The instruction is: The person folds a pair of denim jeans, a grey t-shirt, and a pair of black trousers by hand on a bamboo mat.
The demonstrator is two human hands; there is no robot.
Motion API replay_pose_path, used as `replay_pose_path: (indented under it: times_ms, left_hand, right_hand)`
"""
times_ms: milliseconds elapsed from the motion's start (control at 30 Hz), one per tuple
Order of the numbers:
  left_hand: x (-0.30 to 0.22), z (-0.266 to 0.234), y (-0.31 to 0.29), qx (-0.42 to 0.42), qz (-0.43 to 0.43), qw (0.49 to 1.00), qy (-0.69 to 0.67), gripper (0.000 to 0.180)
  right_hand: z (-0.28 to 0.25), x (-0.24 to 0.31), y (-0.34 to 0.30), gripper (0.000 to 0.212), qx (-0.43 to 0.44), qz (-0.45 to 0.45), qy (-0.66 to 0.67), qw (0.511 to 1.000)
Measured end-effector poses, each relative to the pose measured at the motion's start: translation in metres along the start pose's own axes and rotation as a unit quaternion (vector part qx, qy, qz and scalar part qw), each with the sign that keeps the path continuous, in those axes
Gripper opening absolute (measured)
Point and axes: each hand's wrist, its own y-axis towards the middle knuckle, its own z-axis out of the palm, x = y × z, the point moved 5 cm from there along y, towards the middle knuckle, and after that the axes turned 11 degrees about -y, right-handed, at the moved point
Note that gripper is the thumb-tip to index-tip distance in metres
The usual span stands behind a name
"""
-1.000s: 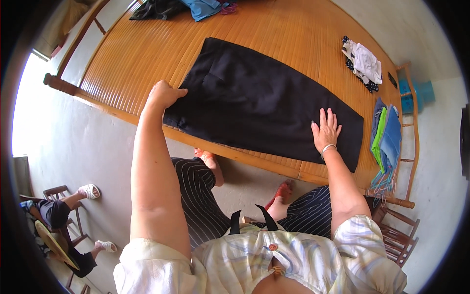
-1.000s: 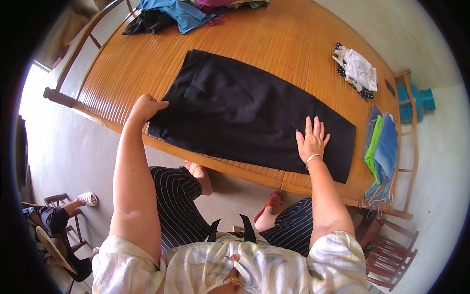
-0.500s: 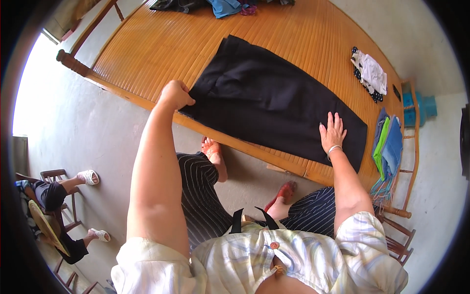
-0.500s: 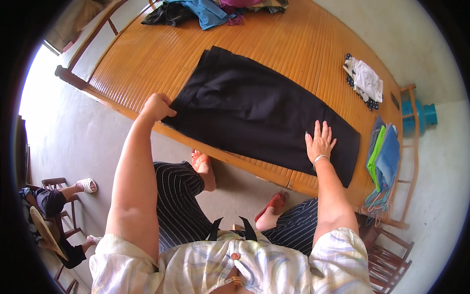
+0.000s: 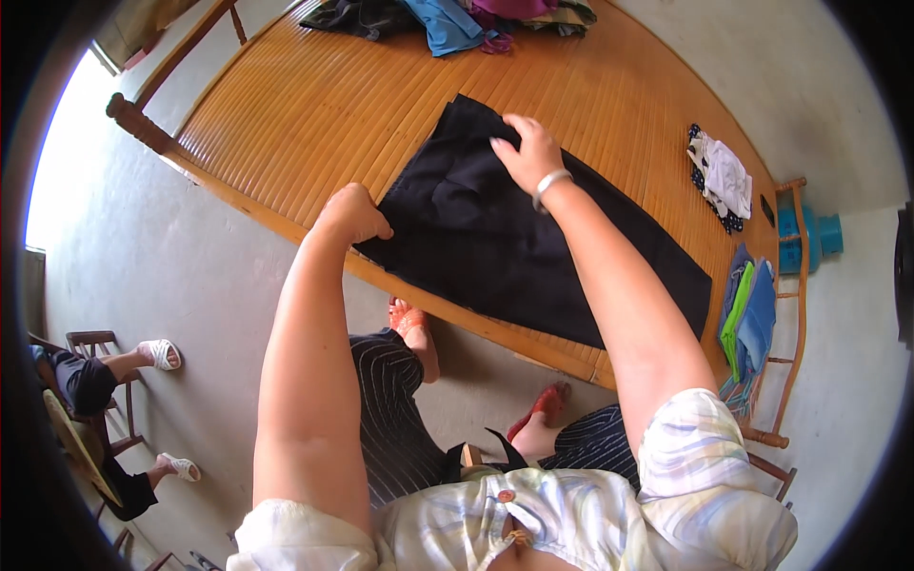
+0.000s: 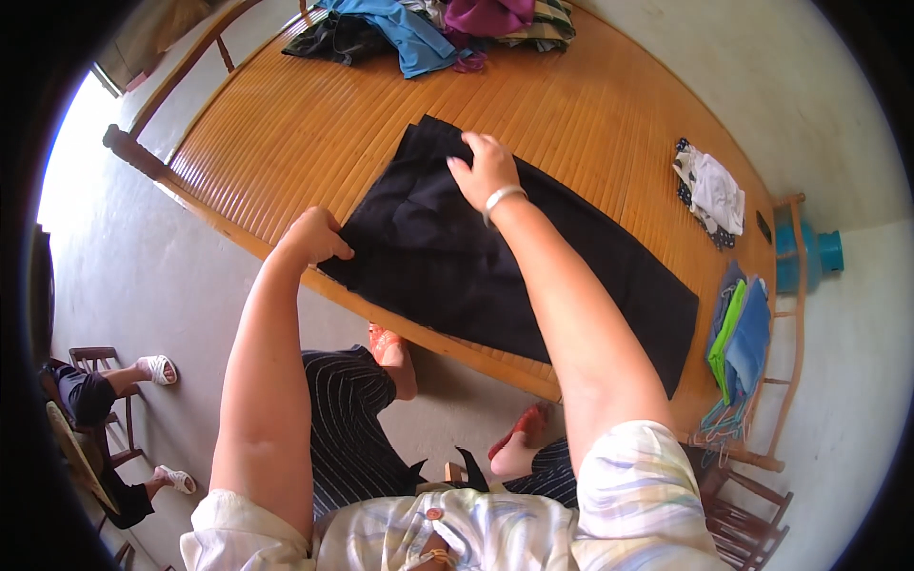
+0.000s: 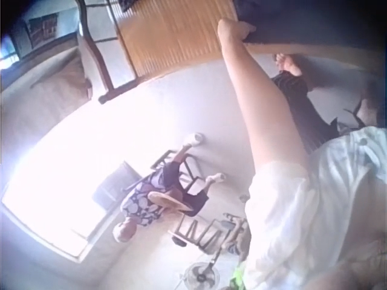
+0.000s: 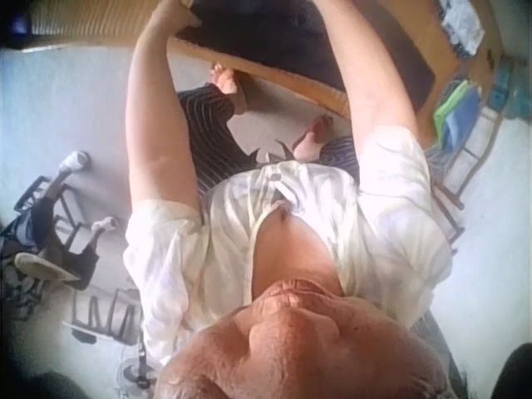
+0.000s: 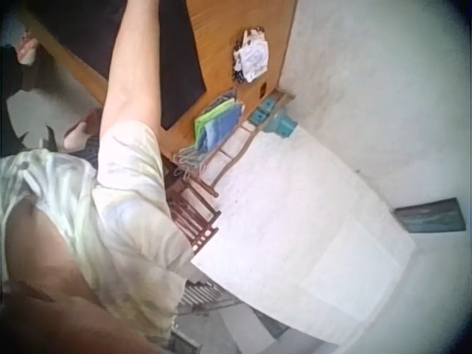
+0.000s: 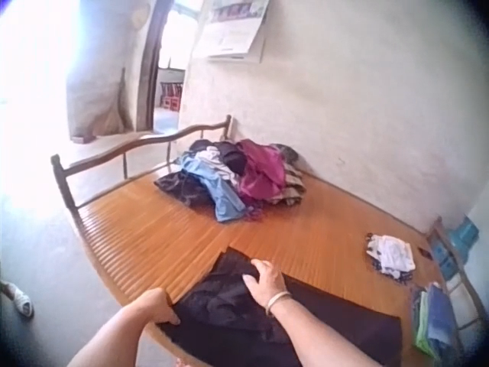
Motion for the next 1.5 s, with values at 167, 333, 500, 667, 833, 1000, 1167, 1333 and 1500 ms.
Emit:
replay_pose_path:
  times_ms: [167,333,500,667,833,1000,1167,1333,1500]
  left_hand:
    - [-0.004,0.006,0.004,0.016,0.049,0.998,0.029,0.056]
    - [-0.008,0.009,0.007,0.008,0.055,0.997,0.05,0.047]
    - [-0.009,0.013,0.011,0.003,0.068,0.997,0.031,0.049]
    - [-0.009,0.01,0.01,0.041,0.049,0.998,0.001,0.054]
    - [-0.003,0.007,0.005,0.05,0.046,0.997,-0.022,0.057]
    - [-0.008,0.012,0.005,0.039,0.072,0.995,-0.051,0.059]
    - [-0.003,0.019,0.022,0.059,0.137,0.974,-0.169,0.057]
    - [-0.02,0.023,0.005,0.144,0.061,0.93,-0.332,0.071]
    - [-0.03,0.02,-0.002,0.152,0.105,0.913,-0.364,0.067]
  right_hand:
    - [0.043,-0.001,0.054,0.034,0.072,0.036,-0.066,0.995]
    - [0.054,-0.023,0.069,0.026,0.016,0.045,0.001,0.999]
    - [0.075,-0.03,0.071,0.028,0.059,0.032,-0.116,0.991]
    - [0.076,-0.024,0.084,0.038,0.148,0.067,-0.055,0.985]
    - [0.072,-0.015,0.081,0.039,0.164,0.056,-0.048,0.984]
    - [0.013,0.006,0.035,0.058,-0.118,-0.076,0.011,0.99]
    - [0.051,0.031,-0.07,0.067,0.078,-0.025,-0.211,0.974]
    - [0.041,0.02,-0.065,0.064,0.105,0.016,-0.167,0.98]
    - [-0.035,-0.002,-0.101,0.061,-0.065,0.144,-0.178,0.971]
